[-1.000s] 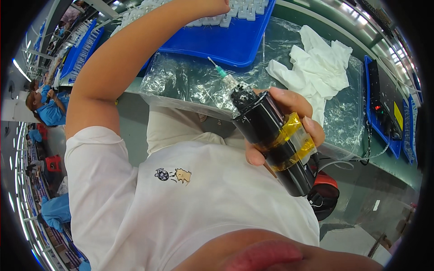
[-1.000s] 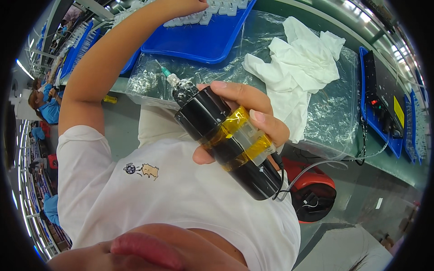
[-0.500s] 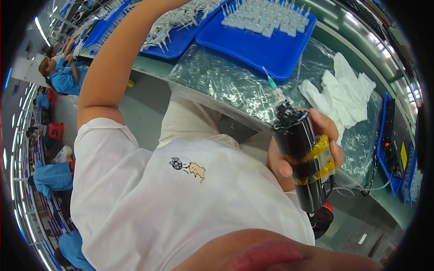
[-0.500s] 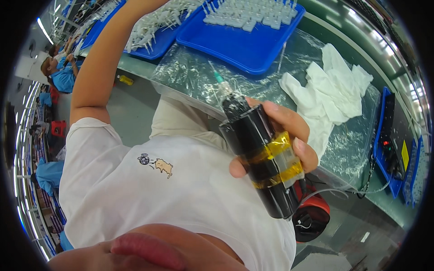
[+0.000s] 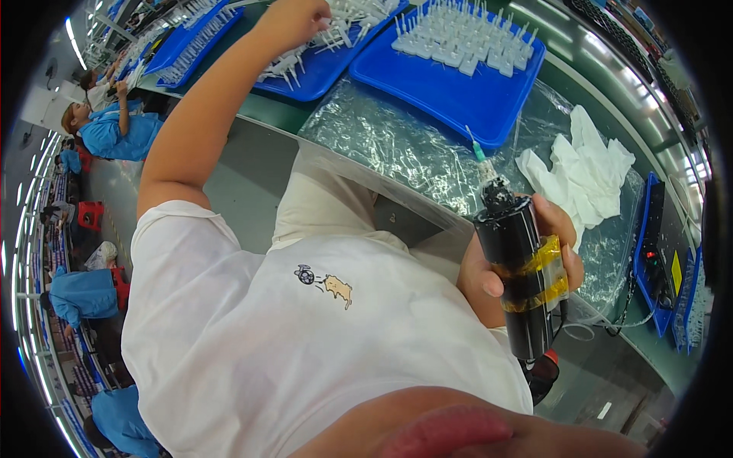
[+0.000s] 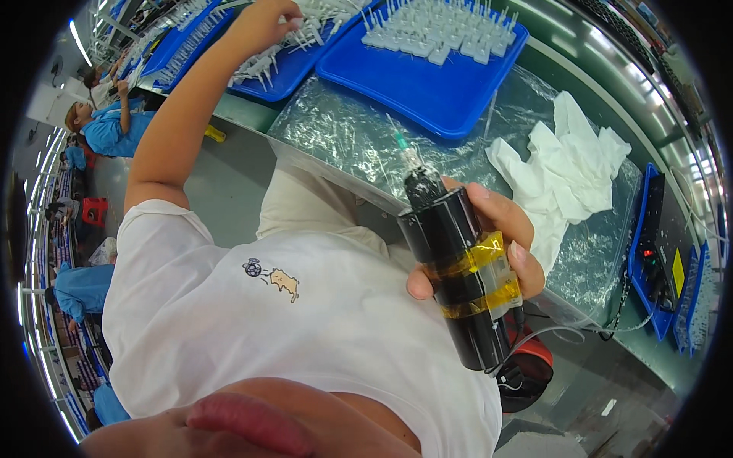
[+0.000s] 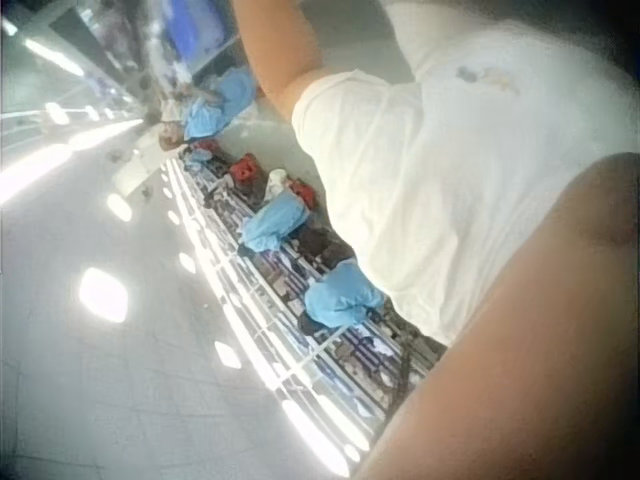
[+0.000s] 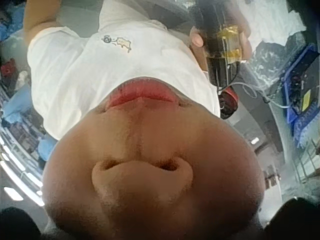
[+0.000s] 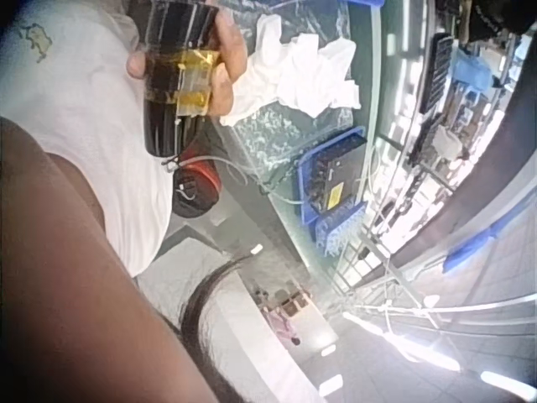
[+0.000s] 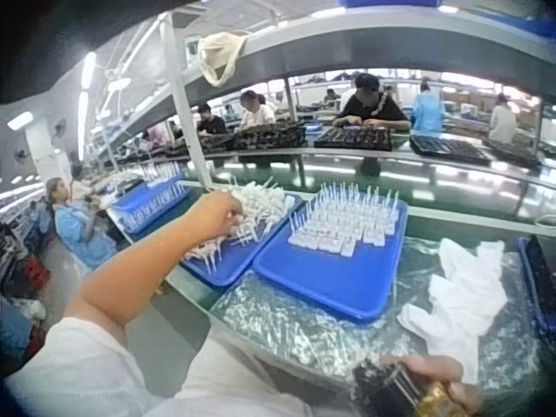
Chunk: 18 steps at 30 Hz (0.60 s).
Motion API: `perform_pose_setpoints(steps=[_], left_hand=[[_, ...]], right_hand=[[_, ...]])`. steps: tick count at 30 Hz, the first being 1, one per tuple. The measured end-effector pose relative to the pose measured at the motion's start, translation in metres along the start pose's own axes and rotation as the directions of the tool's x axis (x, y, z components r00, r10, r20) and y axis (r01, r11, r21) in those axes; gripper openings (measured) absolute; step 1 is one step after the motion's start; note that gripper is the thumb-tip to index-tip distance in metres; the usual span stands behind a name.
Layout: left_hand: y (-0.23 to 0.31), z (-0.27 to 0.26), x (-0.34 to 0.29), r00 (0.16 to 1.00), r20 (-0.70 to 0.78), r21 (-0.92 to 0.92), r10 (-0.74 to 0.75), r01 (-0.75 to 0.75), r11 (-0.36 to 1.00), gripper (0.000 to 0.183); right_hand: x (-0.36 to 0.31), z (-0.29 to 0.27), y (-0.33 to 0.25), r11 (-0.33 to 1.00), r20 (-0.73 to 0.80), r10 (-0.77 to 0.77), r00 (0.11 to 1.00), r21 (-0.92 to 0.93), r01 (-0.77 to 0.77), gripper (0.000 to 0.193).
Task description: Applying a substance from a manual dispenser into specific points on plastic components on an assembly line.
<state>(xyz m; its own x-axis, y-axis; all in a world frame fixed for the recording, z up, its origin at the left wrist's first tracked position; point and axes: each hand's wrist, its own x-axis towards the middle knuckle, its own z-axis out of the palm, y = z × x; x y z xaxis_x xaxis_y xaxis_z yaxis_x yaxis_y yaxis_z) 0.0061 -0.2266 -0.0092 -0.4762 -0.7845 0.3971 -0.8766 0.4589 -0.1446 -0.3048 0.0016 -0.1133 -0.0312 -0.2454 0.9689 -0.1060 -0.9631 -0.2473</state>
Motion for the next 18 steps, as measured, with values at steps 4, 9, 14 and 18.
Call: perform_pose_setpoints(steps=[4,9,14,18], left_hand=[[0.01,-0.017,-0.011,0.964,-0.143,-0.278,-0.225,0.179,0.944,0.015],[0.025,-0.019,-0.033,0.878,-0.291,-0.636,-0.38,0.119,0.762,0.024],[0.038,0.002,-0.084,0.92,0.017,-0.978,-0.39,-0.065,-0.196,0.011],[0.084,0.018,-0.096,0.938,0.183,-0.829,-0.294,-0.013,-0.558,0.008]], right_hand=[[0.003,0.012,0.0,0.98,-0.134,0.012,0.991,0.2,0.015,0.075],[0.002,0.011,-0.003,0.971,-0.139,0.05,0.989,0.239,-0.015,0.073],[0.001,0.021,-0.003,0.962,-0.152,0.039,0.988,0.272,0.004,0.072],[-0.007,0.015,0.006,0.946,-0.189,-0.205,0.96,-0.29,0.145,0.046]])
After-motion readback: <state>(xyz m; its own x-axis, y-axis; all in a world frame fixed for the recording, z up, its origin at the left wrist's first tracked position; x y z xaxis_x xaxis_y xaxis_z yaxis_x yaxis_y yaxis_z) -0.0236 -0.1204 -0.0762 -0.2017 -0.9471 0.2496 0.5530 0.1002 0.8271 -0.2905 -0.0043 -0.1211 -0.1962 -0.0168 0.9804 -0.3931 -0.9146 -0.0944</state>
